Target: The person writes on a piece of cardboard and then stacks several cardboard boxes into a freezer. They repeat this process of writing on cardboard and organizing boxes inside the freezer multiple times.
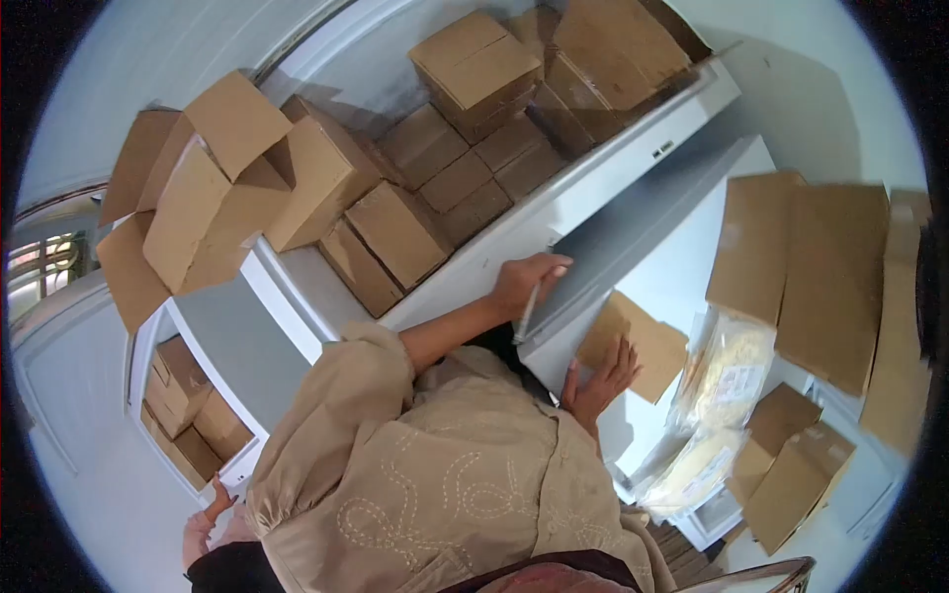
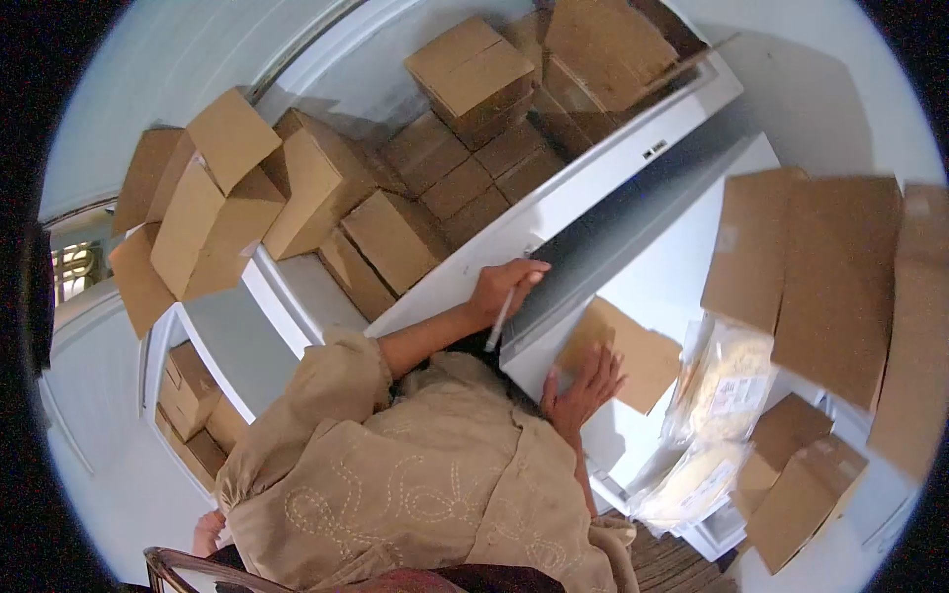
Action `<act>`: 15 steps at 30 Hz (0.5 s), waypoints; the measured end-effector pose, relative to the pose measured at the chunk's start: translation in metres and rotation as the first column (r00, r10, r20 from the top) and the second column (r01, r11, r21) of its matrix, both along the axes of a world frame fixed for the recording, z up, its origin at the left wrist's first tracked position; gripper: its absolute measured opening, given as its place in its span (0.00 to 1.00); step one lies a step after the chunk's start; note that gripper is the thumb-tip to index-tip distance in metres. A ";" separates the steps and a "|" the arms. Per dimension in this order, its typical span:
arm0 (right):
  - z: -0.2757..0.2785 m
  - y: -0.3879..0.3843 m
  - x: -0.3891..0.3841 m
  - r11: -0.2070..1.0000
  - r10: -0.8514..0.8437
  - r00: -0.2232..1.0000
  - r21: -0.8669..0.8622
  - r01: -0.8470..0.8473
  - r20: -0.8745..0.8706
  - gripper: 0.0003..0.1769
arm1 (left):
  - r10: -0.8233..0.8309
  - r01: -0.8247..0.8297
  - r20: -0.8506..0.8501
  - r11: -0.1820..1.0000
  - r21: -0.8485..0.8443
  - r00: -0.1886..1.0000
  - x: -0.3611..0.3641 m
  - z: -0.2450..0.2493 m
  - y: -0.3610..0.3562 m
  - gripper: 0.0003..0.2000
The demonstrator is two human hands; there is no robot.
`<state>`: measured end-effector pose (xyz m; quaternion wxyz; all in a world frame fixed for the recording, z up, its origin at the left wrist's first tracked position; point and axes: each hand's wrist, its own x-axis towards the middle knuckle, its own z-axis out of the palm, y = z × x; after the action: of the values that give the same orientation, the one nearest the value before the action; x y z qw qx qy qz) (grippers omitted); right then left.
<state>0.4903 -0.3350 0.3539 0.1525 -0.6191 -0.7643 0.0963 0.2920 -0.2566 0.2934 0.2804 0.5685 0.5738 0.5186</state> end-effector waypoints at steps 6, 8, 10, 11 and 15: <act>-0.011 0.002 0.005 0.998 -0.040 0.998 -0.047 0.042 0.045 0.37 | -0.061 0.061 0.021 0.998 -0.008 0.998 0.013 -0.014 0.049 0.09; -0.007 0.004 0.002 0.993 -0.037 0.997 -0.109 0.044 0.062 0.36 | -0.122 0.127 0.059 0.989 -0.082 0.991 0.004 -0.003 0.048 0.09; -0.004 0.007 -0.004 0.987 -0.074 0.997 -0.144 0.073 0.001 0.36 | -0.201 0.255 0.258 0.947 -0.197 0.945 -0.001 -0.001 0.049 0.08; -0.006 0.004 -0.001 0.982 -0.073 0.997 -0.173 0.075 0.016 0.36 | -0.192 0.257 0.276 0.940 -0.223 0.942 0.000 -0.001 0.047 0.08; -0.019 -0.003 0.012 0.994 -0.086 0.996 -0.062 0.084 -0.020 0.36 | 0.011 0.242 0.748 0.943 -0.229 0.664 -0.005 -0.003 0.050 0.08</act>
<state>0.5025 -0.3383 0.3344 0.1459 -0.6544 -0.7322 0.1201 0.2869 -0.2071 0.2903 0.6065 0.2941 0.4465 0.5885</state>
